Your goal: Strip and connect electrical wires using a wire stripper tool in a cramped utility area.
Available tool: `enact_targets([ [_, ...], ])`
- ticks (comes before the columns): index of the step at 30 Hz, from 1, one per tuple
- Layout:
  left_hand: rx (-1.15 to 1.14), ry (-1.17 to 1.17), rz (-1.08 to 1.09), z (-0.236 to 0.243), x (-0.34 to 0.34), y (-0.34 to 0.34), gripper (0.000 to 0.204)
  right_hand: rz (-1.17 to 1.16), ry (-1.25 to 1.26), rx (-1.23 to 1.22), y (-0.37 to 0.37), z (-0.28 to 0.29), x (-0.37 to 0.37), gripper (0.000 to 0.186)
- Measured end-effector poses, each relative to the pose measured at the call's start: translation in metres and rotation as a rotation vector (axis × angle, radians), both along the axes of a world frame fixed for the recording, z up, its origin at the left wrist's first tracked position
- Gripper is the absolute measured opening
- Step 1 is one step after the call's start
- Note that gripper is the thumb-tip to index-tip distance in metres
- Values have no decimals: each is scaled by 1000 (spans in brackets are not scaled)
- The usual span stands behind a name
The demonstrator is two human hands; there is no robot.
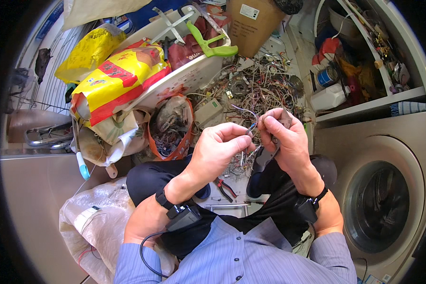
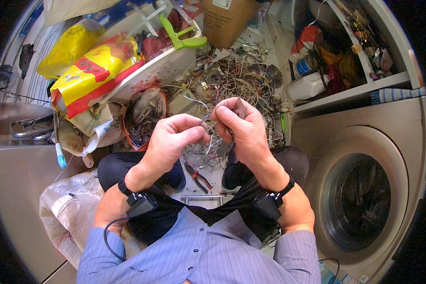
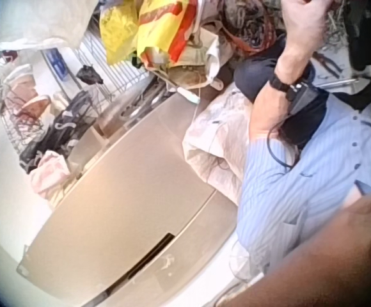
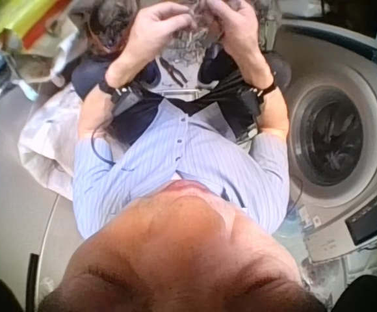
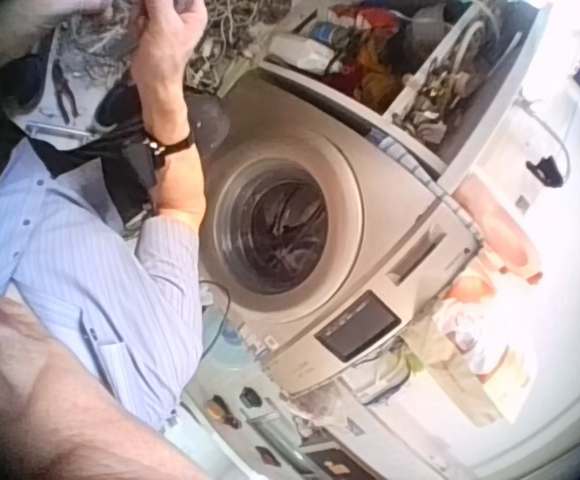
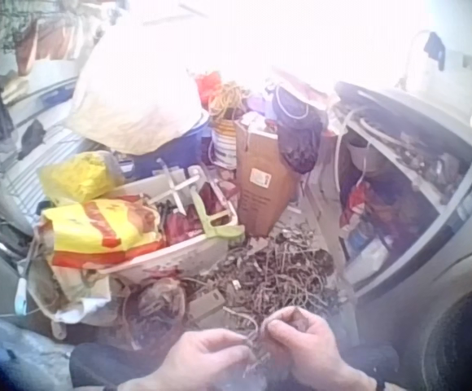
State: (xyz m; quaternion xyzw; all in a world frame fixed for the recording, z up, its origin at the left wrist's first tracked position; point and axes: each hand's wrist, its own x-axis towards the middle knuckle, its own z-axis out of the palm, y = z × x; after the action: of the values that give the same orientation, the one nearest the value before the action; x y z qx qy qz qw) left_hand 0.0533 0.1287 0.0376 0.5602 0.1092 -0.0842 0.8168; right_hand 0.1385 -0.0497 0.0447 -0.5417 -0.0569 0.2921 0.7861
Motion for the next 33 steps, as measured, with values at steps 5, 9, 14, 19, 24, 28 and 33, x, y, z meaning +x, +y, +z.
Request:
enact_targets([
  [5,-147,26,29,-7,2,-2,16,-62,6,55,-1,-3,2,10],
  [9,-205,68,48,-7,3,-2,16,-52,4,49,-1,1,1,11],
  [14,-365,92,165,-10,7,10,13,206,-53,-361,0,9,-2,23],
  [19,-474,29,239,-5,12,26,10,442,-177,-451,4,6,-9,17],
  [24,-472,-39,394,3,17,51,9,452,-184,-448,6,10,-9,16],
  [28,-441,-43,425,6,16,56,10,448,-146,-385,5,12,-9,14],
  [33,-488,-37,322,6,15,50,13,440,-158,-380,8,6,-13,16],
])
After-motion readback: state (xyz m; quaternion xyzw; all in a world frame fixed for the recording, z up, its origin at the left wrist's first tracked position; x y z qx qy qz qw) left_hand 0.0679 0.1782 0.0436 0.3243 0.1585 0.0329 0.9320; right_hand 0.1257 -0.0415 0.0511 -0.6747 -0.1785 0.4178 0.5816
